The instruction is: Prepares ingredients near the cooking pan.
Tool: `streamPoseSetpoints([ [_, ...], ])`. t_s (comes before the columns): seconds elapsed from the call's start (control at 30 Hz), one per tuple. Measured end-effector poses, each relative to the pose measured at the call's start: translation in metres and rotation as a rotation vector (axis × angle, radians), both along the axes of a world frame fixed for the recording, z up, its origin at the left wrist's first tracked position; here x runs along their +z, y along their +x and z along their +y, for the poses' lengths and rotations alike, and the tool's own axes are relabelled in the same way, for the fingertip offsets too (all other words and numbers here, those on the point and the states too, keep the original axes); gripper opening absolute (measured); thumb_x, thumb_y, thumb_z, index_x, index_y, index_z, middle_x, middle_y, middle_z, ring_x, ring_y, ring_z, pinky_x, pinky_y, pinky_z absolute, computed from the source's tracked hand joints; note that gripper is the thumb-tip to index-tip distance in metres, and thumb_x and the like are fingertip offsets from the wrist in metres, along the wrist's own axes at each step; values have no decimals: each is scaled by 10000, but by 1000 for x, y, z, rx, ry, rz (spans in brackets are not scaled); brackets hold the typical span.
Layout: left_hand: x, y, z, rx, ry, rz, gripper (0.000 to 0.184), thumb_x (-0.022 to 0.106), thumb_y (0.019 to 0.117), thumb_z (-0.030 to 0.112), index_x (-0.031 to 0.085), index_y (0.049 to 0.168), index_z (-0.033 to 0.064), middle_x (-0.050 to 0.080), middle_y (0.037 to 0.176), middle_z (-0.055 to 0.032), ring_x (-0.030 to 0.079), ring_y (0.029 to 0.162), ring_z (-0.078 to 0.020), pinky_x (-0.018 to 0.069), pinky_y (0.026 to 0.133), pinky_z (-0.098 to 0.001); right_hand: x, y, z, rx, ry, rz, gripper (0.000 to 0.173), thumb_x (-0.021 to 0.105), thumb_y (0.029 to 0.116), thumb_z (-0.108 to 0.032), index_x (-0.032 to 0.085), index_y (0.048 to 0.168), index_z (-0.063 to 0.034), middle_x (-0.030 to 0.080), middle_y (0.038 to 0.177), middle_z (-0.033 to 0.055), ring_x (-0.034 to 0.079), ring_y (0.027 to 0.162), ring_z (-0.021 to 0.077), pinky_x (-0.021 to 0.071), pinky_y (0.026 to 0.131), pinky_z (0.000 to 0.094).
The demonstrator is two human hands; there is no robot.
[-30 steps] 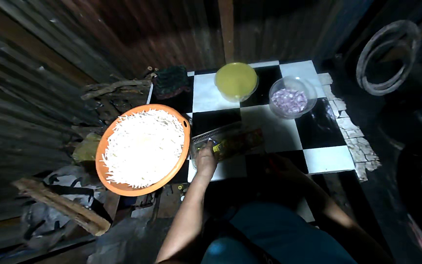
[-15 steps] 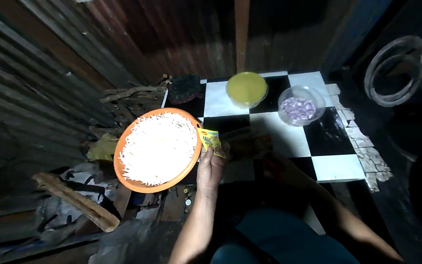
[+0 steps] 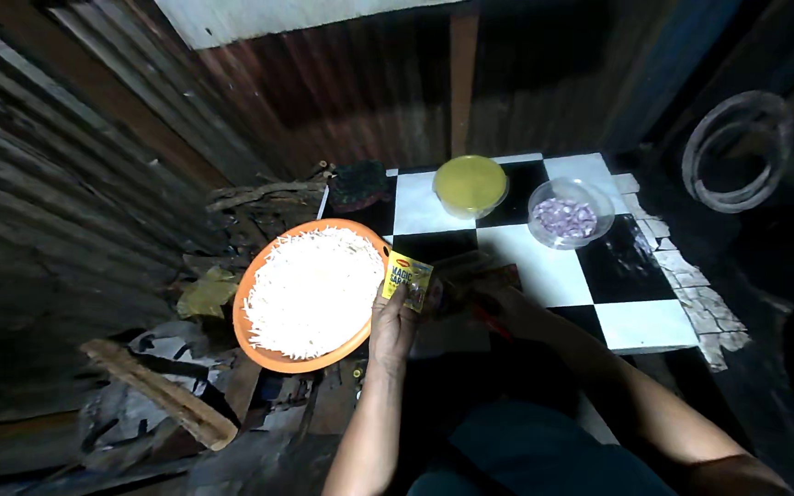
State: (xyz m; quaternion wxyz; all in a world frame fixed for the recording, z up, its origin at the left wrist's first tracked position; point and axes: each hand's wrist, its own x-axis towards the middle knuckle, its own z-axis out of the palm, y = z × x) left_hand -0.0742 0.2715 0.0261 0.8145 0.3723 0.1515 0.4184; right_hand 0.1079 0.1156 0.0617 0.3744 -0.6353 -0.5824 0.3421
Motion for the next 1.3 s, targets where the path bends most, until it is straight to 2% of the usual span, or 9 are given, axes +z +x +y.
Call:
streamPoseSetpoints([
  [0.1, -3, -7, 7, 32, 6, 8, 234, 466, 1025, -13, 543, 1244, 16, 713, 1055, -104, 714, 956, -187, 606, 883, -383, 0, -5, 16, 43, 23, -27, 502, 692, 981, -297, 572, 1377, -13, 680, 1152, 154, 657, 981, 161, 552, 903, 323],
  [0.23, -2, -19, 12, 57, 37, 69, 238, 484, 1004, -45, 560, 1226, -8, 718, 1047, -115, 717, 945, -185, 610, 868, -375, 5, -14, 37, 84, -47, -90, 422, 652, 1000, -191, 581, 1377, -15, 676, 1189, 193, 663, 1065, 259, 529, 980, 423],
  [0.43, -1, -36, 20, 128, 146, 193, 201, 522, 993, -18, 600, 1178, 0, 721, 971, -77, 707, 864, -145, 608, 806, -341, 3, -28, 63, 117, -25, -64, 358, 635, 999, -147, 617, 1331, -17, 687, 1128, 170, 662, 988, 206, 544, 920, 364],
  [0.63, 1, -58, 36, 194, 140, 254, 194, 536, 993, -12, 614, 1170, -1, 722, 962, -90, 709, 851, -165, 611, 801, -363, 1, -40, 89, 145, -22, -77, 370, 671, 999, -257, 658, 1292, -32, 708, 1090, 147, 675, 966, 193, 554, 908, 370],
  [0.73, 2, -68, 42, 233, 122, 276, 186, 555, 984, -14, 613, 1161, -13, 721, 954, -99, 712, 850, -180, 617, 793, -382, 11, -52, 107, 188, -86, -68, 449, 692, 984, -368, 642, 1309, -64, 702, 1112, 125, 672, 977, 188, 554, 912, 395],
  [0.8, 0, -75, 47, 262, 134, 293, 184, 571, 971, -11, 621, 1147, -23, 719, 943, -105, 706, 833, -182, 614, 774, -379, 11, -59, 120, 221, -73, -53, 456, 673, 992, -397, 636, 1300, -63, 696, 1075, 114, 666, 932, 167, 565, 870, 374],
  [1.0, 0, -101, 60, 359, 69, 319, 207, 593, 964, -28, 610, 1170, -33, 720, 942, -104, 708, 810, -171, 617, 736, -345, 10, -79, 156, 286, -123, -81, 378, 653, 1018, -280, 639, 1325, -60, 698, 1099, 142, 679, 920, 200, 573, 862, 395],
  [1.17, -1, -115, 65, 384, 47, 333, 213, 595, 958, -44, 609, 1170, -29, 720, 944, -103, 707, 812, -162, 614, 728, -329, 14, -99, 176, 297, -122, -89, 334, 596, 1041, -191, 621, 1339, -41, 685, 1121, 176, 668, 977, 258, 548, 913, 454],
  [1.3, -1, -125, 65, 389, -7, 352, 237, 577, 975, -41, 582, 1211, -22, 714, 964, -107, 708, 804, -163, 615, 691, -323, 17, -104, 178, 311, -133, -98, 320, 595, 1046, -212, 639, 1292, -13, 683, 1078, 181, 659, 945, 256, 543, 889, 449],
])
